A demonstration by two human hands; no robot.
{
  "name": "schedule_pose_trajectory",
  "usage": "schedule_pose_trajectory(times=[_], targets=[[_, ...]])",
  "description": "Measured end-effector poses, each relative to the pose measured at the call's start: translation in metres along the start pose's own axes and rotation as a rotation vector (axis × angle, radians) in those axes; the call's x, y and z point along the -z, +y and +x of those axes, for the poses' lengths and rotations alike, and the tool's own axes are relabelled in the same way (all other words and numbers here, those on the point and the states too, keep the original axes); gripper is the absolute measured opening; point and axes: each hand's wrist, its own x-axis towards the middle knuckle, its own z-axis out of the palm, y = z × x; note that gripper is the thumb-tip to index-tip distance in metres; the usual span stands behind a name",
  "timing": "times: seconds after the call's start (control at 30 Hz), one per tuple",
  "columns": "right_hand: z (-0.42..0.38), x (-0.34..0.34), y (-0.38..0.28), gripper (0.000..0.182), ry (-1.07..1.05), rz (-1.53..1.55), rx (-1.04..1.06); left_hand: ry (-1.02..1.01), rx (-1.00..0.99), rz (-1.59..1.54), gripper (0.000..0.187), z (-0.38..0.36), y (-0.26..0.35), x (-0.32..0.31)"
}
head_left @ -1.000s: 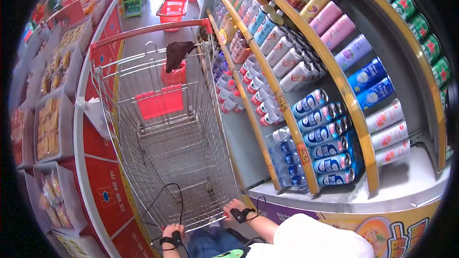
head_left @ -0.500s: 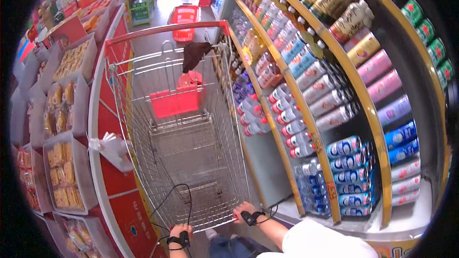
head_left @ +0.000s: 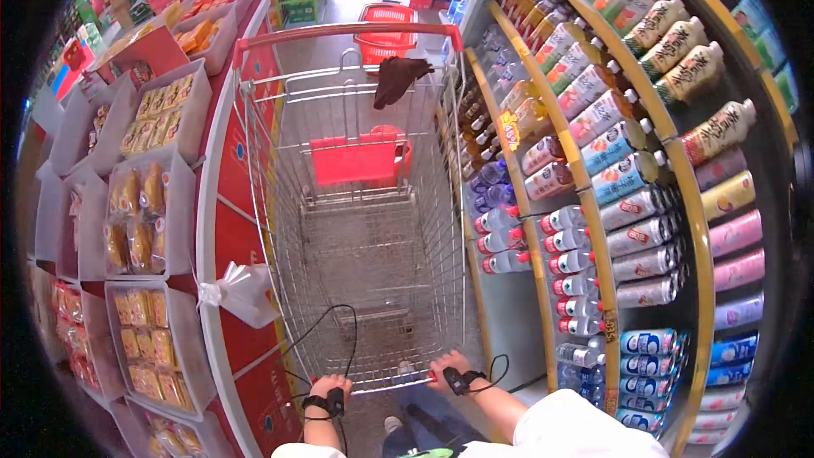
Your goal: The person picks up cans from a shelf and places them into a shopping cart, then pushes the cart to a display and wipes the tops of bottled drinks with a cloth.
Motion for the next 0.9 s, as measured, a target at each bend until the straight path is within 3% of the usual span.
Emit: schedule_pose_trajectory(times=[0.03, 0.17, 0.47, 0.5, 0.73, 0.9], targets=[[0.008, 0.015, -0.003, 0.038, -0.064, 0.011, -0.019, -0.029, 0.021, -0.01, 0.019, 0.003, -0.003, 0.013], [0.028, 0.035, 0.002, 0.038, -0.002, -0.043, 0.009, -0.039, 0.017, 0.009, 0.026, 0.017, -0.024, 0.027], [0.077, 0.07, 0.011, 0.038, 0.074, -0.028, 0.016, 0.014, -0.027, 0.103, 0.015, 0.043, -0.068, 0.071], [0.082, 0.065, 0.014, 0.031, 0.276, -0.013, 0.057, 0.018, -0.03, 0.094, 0.015, 0.045, -0.072, 0.075], [0.113, 0.108, 0.014, 0.033, 0.194, -0.015, -0.01, 0.062, -0.045, 0.055, 0.014, 0.06, -0.1, 0.106], [0.13, 0.112, 0.022, 0.038, 0.255, -0.082, 0.004, 0.076, -0.089, 0.048, 0.014, 0.079, -0.121, 0.118]])
